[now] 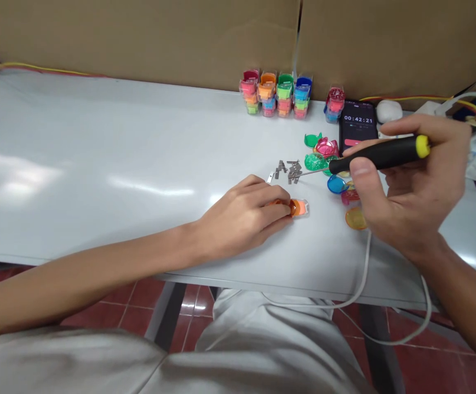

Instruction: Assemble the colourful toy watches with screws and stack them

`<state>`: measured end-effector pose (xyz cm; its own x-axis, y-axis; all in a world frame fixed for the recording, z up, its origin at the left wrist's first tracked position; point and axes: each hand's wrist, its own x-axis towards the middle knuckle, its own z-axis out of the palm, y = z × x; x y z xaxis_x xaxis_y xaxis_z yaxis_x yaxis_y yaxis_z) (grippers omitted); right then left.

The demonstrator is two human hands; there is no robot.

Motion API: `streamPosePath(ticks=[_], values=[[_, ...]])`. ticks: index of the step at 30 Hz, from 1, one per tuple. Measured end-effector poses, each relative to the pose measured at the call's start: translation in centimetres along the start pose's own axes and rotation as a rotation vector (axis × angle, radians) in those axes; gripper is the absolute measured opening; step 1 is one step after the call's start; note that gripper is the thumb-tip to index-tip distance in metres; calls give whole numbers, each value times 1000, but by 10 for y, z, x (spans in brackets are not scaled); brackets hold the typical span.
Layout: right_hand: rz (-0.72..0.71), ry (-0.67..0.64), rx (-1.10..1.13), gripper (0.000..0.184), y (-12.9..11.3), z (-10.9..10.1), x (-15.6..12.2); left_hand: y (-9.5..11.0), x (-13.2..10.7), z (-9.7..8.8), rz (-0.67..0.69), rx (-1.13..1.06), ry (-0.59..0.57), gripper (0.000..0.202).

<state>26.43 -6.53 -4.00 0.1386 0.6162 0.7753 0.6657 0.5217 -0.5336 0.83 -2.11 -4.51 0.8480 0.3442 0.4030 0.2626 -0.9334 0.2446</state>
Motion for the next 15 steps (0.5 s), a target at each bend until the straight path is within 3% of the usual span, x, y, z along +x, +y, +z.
streamPosePath(ticks=[7, 15], values=[[-16, -19, -68, 46, 7, -3, 1, 0, 1, 1, -21, -20, 4, 12], [-77, 6, -74, 43, -1, -5, 8, 0, 3, -3, -47, -43, 30, 15]])
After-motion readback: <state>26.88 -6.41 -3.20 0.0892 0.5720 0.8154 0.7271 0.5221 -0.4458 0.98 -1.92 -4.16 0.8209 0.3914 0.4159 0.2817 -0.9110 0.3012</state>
